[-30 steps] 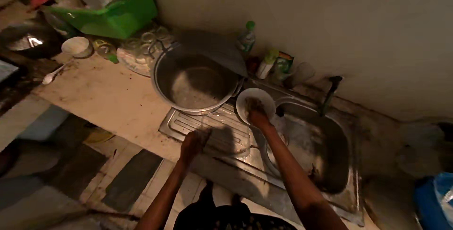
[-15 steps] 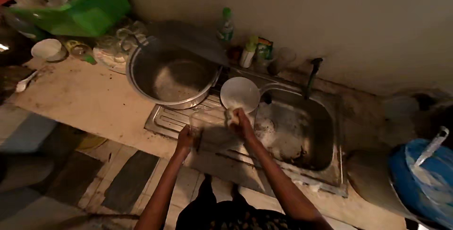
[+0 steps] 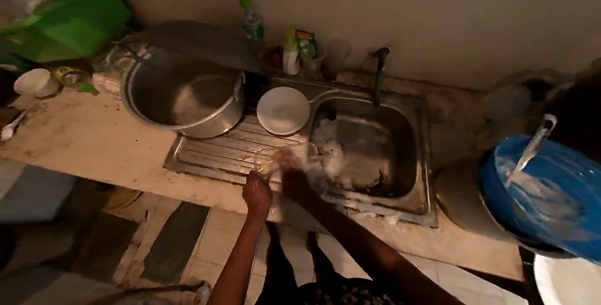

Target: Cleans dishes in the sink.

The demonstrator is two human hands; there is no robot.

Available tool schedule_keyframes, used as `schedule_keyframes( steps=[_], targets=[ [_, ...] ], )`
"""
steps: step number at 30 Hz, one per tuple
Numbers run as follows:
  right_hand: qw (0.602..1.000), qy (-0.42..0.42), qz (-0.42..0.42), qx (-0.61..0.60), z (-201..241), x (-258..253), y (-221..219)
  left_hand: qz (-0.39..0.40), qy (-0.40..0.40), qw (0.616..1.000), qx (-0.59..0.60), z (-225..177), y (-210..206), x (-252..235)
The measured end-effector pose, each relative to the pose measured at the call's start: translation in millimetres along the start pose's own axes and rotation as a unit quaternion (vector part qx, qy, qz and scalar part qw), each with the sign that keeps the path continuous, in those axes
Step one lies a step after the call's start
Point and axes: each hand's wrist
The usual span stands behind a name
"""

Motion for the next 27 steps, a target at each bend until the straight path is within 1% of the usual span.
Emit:
schedule_keyframes(
  steps=[1, 2, 3, 6, 7, 8, 11, 12, 13, 15, 16, 17, 18, 19, 20, 21, 22, 23, 24, 25, 26, 27],
  targets=[
    [0.998, 0.064, -0.023, -0.019, 7, -11, -13, -0.015, -0.002, 1.0, -0.007, 2, -3, 0],
    [0.994, 0.098, -0.028, -0.027, 9, -18, -17, -0.021, -0.002, 1.0, -0.005, 4, -3, 0],
    [0.995, 0.093, -0.032, -0.016, 4, -19, -14, -0.014, 0.0, 1.0, 0.002, 6, 1, -1],
    [0.996, -0.045, -0.058, 0.046, -23, -1, 13, -0.001, -0.009, 1.0, 0.024, 11, 7, -2],
    [0.994, -0.078, -0.061, 0.056, -26, 6, 18, -0.004, -0.012, 0.999, 0.029, 9, 7, -2],
    [0.993, -0.092, -0.048, 0.053, -22, 15, 16, -0.004, -0.012, 0.999, 0.03, 7, 7, -2],
    [0.996, -0.074, 0.049, 0.026, 7, 54, -5, 0.035, -0.02, 0.999, 0.016, 8, 12, -5],
    [0.995, -0.068, 0.057, 0.034, 12, 65, -8, 0.058, -0.033, 0.998, 0.004, 11, 18, -7],
    [0.997, -0.06, 0.045, 0.031, 12, 75, -8, 0.08, -0.054, 0.995, -0.012, 12, 25, -9],
    [0.998, -0.051, -0.021, -0.016, 1, 92, -1, 0.114, -0.132, 0.983, -0.056, 10, 41, -16],
    [0.995, -0.065, -0.057, -0.049, -2, 99, 7, 0.133, -0.184, 0.97, -0.088, 5, 50, -21],
    [0.989, -0.083, -0.095, -0.083, -2, 102, 19, 0.149, -0.247, 0.948, -0.132, -2, 59, -28],
    [0.981, -0.095, -0.125, -0.111, 1, 106, 33, 0.16, -0.318, 0.917, -0.179, -11, 66, -37],
    [0.974, -0.09, -0.156, -0.135, 4, 109, 45, 0.162, -0.392, 0.877, -0.223, -23, 71, -45],
    [0.969, -0.066, -0.188, -0.144, 6, 113, 51, 0.168, -0.454, 0.837, -0.256, -40, 77, -48],
    [0.967, -0.036, -0.21, -0.139, 6, 115, 49, 0.181, -0.496, 0.803, -0.277, -61, 84, -45],
    [0.97, -0.007, -0.211, -0.124, 4, 115, 39, 0.195, -0.52, 0.777, -0.297, -85, 92, -36],
    [0.976, 0.015, -0.191, -0.1, -1, 112, 25, 0.202, -0.533, 0.759, -0.316, -107, 99, -24],
    [0.983, 0.024, -0.169, -0.07, -5, 104, 9, 0.208, -0.537, 0.75, -0.326, -127, 106, -12],
    [0.988, 0.015, -0.148, -0.038, -8, 94, -5, 0.2, -0.545, 0.748, -0.322, -140, 105, -8],
    [0.992, -0.012, -0.126, -0.005, -8, 87, -15, 0.187, -0.548, 0.758, -0.298, -146, 98, -8],
    [0.992, -0.04, -0.116, 0.022, -7, 81, -21, 0.15, -0.554, 0.78, -0.25, -140, 79, -18]
  ],
)
Point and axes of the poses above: each hand's wrist, its own x-axis away from the middle knuckle, its own y-axis out of the back of the hand, z = x × y, and after that the axes turned 13 degrees about z, right-handed
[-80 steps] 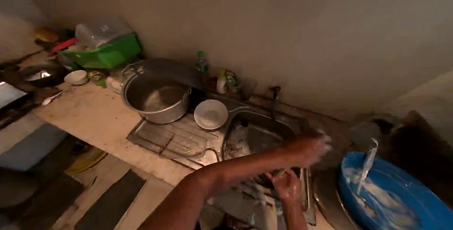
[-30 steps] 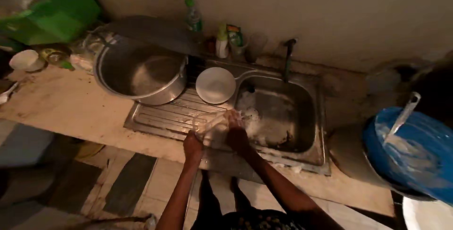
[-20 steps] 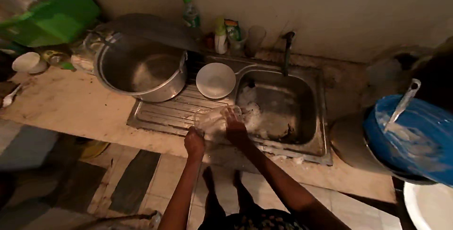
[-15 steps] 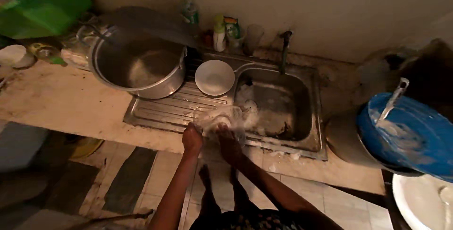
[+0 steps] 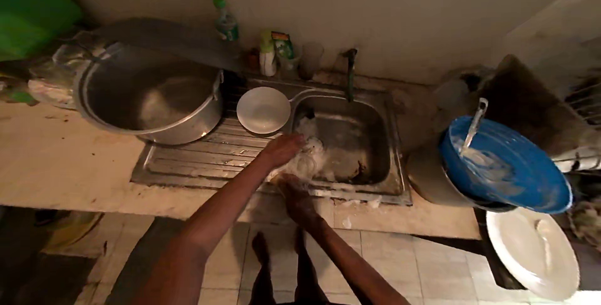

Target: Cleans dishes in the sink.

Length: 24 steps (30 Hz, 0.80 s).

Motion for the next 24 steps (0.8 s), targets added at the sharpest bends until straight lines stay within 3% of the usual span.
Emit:
schedule_keyframes(
  steps=[2, 4, 6, 8, 13, 18, 22, 24],
  targets=[
    [0.999, -0.043, 0.009, 0.03, 8, -4, -8, -0.139, 0.073, 0.986, 0.053, 16, -57, 3],
    [0.997, -0.058, 0.026, 0.04, 18, -4, -12, -0.226, 0.21, 0.948, 0.079, 20, -121, 35],
    [0.997, -0.045, 0.061, 0.027, 30, -3, -14, -0.264, 0.298, 0.915, 0.064, 21, -181, 65],
    [0.995, -0.018, 0.097, -0.001, 41, -16, -8, -0.279, 0.308, 0.908, 0.056, 12, -209, 78],
    [0.995, -0.057, 0.086, 0.009, 10, -101, 8, -0.255, 0.331, 0.906, 0.068, 1, -207, 74],
    [0.995, -0.095, 0.035, 0.002, 17, -41, 2, -0.257, 0.334, 0.906, 0.05, -1, -205, 71],
    [0.998, -0.013, 0.064, 0.012, -2, -105, 21, -0.22, 0.343, 0.911, 0.064, -6, -203, 72],
    [0.999, -0.028, 0.028, -0.001, -19, -96, 19, -0.218, 0.347, 0.909, 0.072, -5, -202, 73]
  ],
)
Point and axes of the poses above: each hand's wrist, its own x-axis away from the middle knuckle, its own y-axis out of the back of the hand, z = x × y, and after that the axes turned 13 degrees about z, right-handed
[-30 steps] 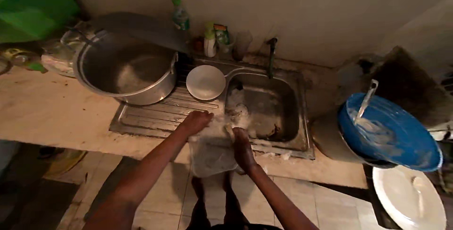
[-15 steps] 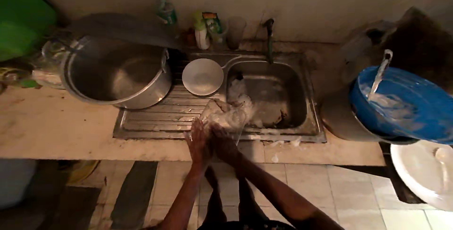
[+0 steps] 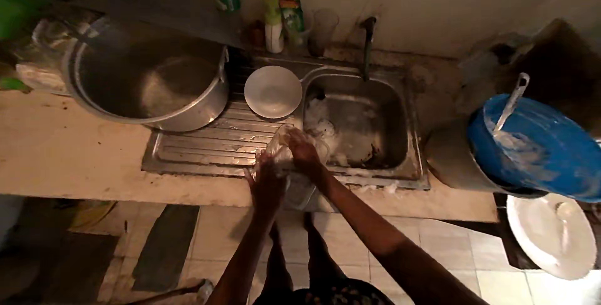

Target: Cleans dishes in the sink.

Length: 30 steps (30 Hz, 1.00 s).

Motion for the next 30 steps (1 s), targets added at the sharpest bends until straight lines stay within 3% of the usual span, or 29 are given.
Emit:
schedule_keyframes(
  steps=[2, 4, 9, 11, 13, 16, 18, 22, 25, 27, 30],
  targets=[
    [0.994, -0.079, -0.044, -0.057, 0, 38, -7, 0.015, 0.002, 1.0, -0.003, -1, 3, -1],
    [0.988, -0.101, -0.067, -0.101, 6, 47, -2, 0.027, -0.002, 1.0, -0.01, -3, 5, -2],
    [1.0, 0.0, 0.004, 0.016, -18, 5, 11, 0.015, -0.01, 1.0, -0.017, 0, 1, 1],
    [0.998, -0.049, 0.011, -0.036, -14, 35, 9, 0.014, -0.011, 1.0, -0.007, 1, 2, 3],
    [0.999, -0.038, -0.035, -0.019, -5, 60, 2, 0.02, -0.017, 1.0, -0.012, 0, 4, 4],
    [0.997, -0.046, -0.068, 0.003, 9, 57, -1, 0.028, -0.01, 0.999, -0.026, -7, 4, 0],
    [0.997, -0.061, -0.044, -0.012, 19, 63, -6, 0.043, 0.011, 0.999, -0.021, -19, 5, -10],
    [0.993, -0.044, 0.027, -0.102, 45, 98, 1, -0.027, 0.048, 0.998, 0.035, -29, 6, -31],
    [0.983, -0.033, 0.026, -0.179, 29, 95, 25, 0.003, 0.001, 0.999, 0.049, -14, 18, -59],
    [0.988, -0.031, -0.048, -0.147, 0, 79, 49, 0.034, -0.075, 0.992, 0.091, -3, 28, -75],
    [0.989, -0.087, -0.035, -0.115, -42, 54, 64, 0.073, -0.149, 0.979, 0.121, 2, 60, -92]
  ],
)
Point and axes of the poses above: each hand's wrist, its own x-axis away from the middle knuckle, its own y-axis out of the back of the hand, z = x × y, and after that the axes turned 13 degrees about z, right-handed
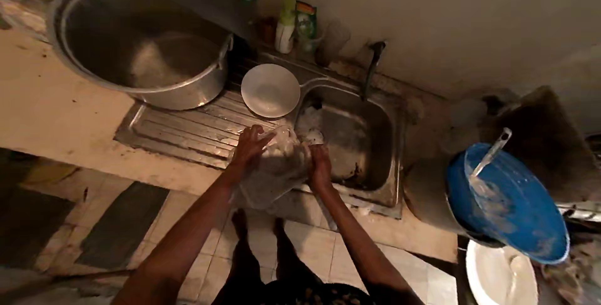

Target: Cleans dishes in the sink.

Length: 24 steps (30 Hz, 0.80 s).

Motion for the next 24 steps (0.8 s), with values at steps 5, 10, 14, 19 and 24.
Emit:
schedule_keyframes(
  steps=[5, 10, 14, 19, 24],
  targets=[
    [0.996, 0.076, -0.022, 0.043, -4, 33, -54, -0.071, -0.011, 0.993, -0.089, -14, -19, -15],
    [0.969, 0.207, -0.022, 0.13, 4, 51, -78, 0.005, 0.066, 0.995, -0.068, -23, -61, 20],
    [0.968, 0.168, 0.129, 0.137, 11, -2, -49, 0.007, 0.066, 0.997, -0.046, -25, -57, 30],
    [0.979, 0.118, 0.14, 0.093, 27, -12, -51, -0.038, 0.104, 0.988, -0.109, -11, -39, 41],
    [0.968, 0.114, 0.194, 0.11, 34, -22, -40, -0.082, 0.096, 0.985, -0.116, 1, -33, 49]
  ],
)
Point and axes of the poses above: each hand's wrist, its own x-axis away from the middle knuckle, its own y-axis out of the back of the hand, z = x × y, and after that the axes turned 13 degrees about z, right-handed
